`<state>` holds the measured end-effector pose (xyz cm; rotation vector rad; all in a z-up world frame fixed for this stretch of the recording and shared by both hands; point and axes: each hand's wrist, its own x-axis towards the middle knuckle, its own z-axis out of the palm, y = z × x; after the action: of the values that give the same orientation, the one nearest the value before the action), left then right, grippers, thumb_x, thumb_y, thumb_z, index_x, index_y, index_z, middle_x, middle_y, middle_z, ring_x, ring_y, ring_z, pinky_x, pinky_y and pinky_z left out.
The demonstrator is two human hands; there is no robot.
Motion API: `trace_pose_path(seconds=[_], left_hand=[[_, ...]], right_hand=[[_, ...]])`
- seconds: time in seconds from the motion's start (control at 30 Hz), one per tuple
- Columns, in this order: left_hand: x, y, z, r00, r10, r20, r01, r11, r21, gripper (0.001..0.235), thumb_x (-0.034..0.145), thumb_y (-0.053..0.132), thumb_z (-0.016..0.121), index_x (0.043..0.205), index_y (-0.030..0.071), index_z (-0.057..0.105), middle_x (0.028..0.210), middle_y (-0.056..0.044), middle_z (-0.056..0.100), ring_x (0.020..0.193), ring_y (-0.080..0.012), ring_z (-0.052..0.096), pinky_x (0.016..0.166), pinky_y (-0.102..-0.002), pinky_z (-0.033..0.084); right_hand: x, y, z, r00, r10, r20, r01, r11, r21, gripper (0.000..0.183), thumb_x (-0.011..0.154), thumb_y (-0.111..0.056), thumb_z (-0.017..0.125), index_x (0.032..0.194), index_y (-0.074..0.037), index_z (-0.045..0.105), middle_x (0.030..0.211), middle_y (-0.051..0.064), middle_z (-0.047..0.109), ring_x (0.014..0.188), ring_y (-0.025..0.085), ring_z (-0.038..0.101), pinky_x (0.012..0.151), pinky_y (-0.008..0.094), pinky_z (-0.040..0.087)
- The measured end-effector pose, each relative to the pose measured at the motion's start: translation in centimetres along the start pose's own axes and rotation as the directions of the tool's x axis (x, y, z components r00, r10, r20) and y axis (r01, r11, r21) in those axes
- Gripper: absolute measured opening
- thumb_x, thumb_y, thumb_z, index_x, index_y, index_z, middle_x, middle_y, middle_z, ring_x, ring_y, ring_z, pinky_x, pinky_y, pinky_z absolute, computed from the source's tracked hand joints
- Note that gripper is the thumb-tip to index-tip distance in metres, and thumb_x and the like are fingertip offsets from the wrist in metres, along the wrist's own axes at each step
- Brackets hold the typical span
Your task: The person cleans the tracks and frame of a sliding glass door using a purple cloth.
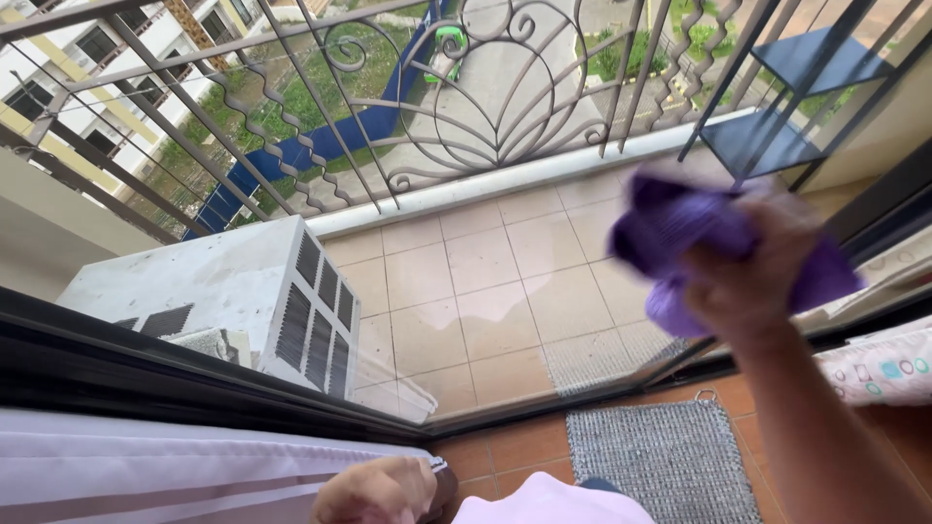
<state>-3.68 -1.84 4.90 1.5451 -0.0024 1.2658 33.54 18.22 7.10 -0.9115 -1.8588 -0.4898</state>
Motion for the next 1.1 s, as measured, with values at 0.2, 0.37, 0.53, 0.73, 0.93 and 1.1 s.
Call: trace_pose_path(seconds=[0.2,0.37,0.53,0.73,0.93,1.1], left_hand=[[-0.2,-2.9,2.4,0.952,-0.179,-0.249,0.230,0.954,0.193,0.003,0.094,0.000,0.067,0.097,0.001,0.067,0.083,-0.013,0.060,0.068,-0.0223,0.052,0.062,-0.032,0.046],[3.9,-9.1,6.1,0.887,-0.222,-0.404,0.187,0.974,-0.125,0.015,0.096,0.003,0.070,0.100,-0.010,0.066,0.083,-0.015,0.049,0.054,-0.0175,0.042,0.045,-0.026,0.029],[11.3,-11.2,11.3,0.900,-0.317,-0.300,0.413,0.840,0.351,0.001,0.097,0.008,0.073,0.098,0.009,0.073,0.086,-0.007,0.064,0.074,-0.0150,0.058,0.069,-0.025,0.045],[13.6,-16.2,14.0,0.929,-0.308,-0.204,0.367,0.841,0.398,0.009,0.103,0.019,0.068,0.106,0.010,0.067,0.092,-0.005,0.062,0.076,-0.0148,0.057,0.078,-0.029,0.051],[14.3,-18.4,15.7,0.914,-0.326,-0.239,0.402,0.794,0.455,0.008,0.102,0.015,0.069,0.109,0.010,0.067,0.087,-0.004,0.059,0.075,-0.0154,0.055,0.077,-0.029,0.048],[14.9,-18.2,15.4,0.897,-0.340,-0.282,0.440,0.751,0.492,0.010,0.102,0.018,0.068,0.108,0.010,0.068,0.087,-0.004,0.058,0.075,-0.0153,0.056,0.075,-0.029,0.049]], right_hand=[[4.1,3.8,-3.1,0.917,0.067,-0.394,-0.054,0.998,0.045,0.005,0.112,0.019,0.069,0.113,0.019,0.074,0.112,0.028,0.056,0.104,0.045,0.060,0.094,0.051,0.053],[-2.2,1.2,-0.2,0.979,0.194,0.070,-0.205,0.937,0.281,0.057,0.073,-0.042,0.091,0.051,-0.013,0.047,0.048,0.002,0.035,0.044,0.020,0.034,0.053,0.045,0.026],[-5.2,10.5,-2.9,0.888,0.059,0.456,-0.116,0.989,0.096,0.047,0.077,-0.063,0.076,0.072,-0.017,0.067,0.062,0.003,0.067,0.057,0.028,0.064,0.068,0.047,0.046],[7.8,17.7,-11.3,0.916,-0.350,-0.196,0.374,0.921,0.105,0.042,0.098,0.027,0.057,0.131,0.017,0.081,0.129,0.038,0.071,0.112,0.057,0.071,0.109,0.060,0.051],[0.9,18.0,-7.8,0.956,-0.042,-0.291,0.094,0.982,0.165,0.049,0.081,-0.013,0.089,0.108,0.009,0.055,0.115,0.020,0.033,0.106,0.043,0.040,0.100,0.057,0.035],[-9.7,17.0,-4.0,0.961,-0.267,0.079,0.267,0.964,0.008,0.032,0.081,-0.052,0.088,0.090,-0.033,0.065,0.086,-0.001,0.049,0.076,0.023,0.051,0.073,0.043,0.042]])
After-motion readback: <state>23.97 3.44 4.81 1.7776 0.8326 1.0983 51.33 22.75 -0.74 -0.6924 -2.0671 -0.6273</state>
